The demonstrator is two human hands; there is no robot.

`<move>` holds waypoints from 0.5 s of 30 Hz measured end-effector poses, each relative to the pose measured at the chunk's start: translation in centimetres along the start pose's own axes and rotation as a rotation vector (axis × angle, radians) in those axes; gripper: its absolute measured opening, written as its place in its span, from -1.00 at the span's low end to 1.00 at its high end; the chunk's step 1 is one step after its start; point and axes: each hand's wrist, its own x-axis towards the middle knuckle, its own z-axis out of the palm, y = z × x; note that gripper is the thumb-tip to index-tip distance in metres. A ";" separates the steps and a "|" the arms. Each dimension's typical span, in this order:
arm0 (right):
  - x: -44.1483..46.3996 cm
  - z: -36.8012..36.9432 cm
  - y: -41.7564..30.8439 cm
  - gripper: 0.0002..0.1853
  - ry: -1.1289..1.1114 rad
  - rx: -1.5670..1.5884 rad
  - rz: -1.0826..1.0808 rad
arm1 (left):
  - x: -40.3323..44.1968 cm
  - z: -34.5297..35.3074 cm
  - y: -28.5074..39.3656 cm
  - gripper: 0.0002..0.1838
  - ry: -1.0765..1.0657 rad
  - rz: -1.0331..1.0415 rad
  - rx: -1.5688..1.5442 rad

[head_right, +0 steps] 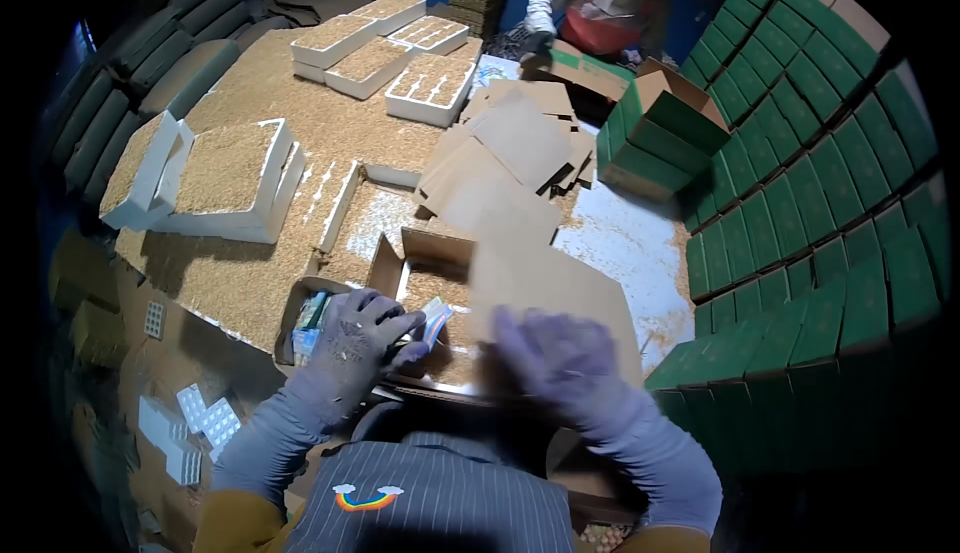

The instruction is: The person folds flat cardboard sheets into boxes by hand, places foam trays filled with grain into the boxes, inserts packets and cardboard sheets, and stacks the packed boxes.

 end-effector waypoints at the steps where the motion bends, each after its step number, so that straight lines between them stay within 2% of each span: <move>1: 1.6 0.3 -1.5 -0.61 -0.062 0.027 -0.039 | 0.3 -0.6 0.2 -0.69 0.100 -0.059 0.002; 2: 2.8 0.9 -2.7 -0.72 -0.152 0.223 -0.054 | 0.4 -2.1 0.1 -0.70 0.197 -0.120 0.006; 3: 2.8 3.0 -3.6 -0.80 -0.128 0.295 -0.111 | 0.5 -3.6 0.0 -0.72 0.289 -0.179 0.011; 4: 3.2 3.6 -4.4 -0.80 -0.271 0.380 -0.136 | 0.9 -4.9 -0.1 -0.73 0.365 -0.223 0.048; 5: 3.6 5.0 -5.3 -0.80 -0.356 0.455 -0.151 | 1.5 -5.4 -0.1 -0.74 0.359 -0.201 -0.061; 7: 3.7 7.8 -5.9 -0.81 -0.530 0.597 -0.183 | 3.2 -4.4 1.1 -0.76 0.151 0.018 -0.093; 8: 3.3 8.3 -5.4 -0.80 -0.515 0.596 -0.211 | 4.0 -2.3 1.2 -0.77 0.014 0.101 -0.052; 9: 3.0 8.6 -5.0 -0.79 -0.500 0.597 -0.237 | 4.5 -0.2 1.1 -0.75 -0.146 0.168 0.116; 10: 2.7 8.7 -4.7 -0.78 -0.484 0.600 -0.261 | 4.8 1.2 1.0 -0.74 -0.401 0.125 0.229; 11: 2.8 6.4 -4.1 -0.75 -0.511 0.619 -0.187 | 5.1 2.3 1.0 -0.73 -0.656 0.077 0.344; 13: 1.6 1.0 -1.4 -0.70 -0.564 0.656 -0.038 | 5.0 4.3 0.3 -0.73 -0.694 0.093 0.348; 14: 0.3 0.4 0.1 -0.66 -0.476 0.648 0.115 | 4.9 4.6 -0.3 -0.73 -0.714 0.104 0.351; 15: -1.3 -0.1 1.4 -0.61 -0.389 0.635 0.268 | 4.4 3.8 -1.0 -0.72 -0.644 0.189 0.246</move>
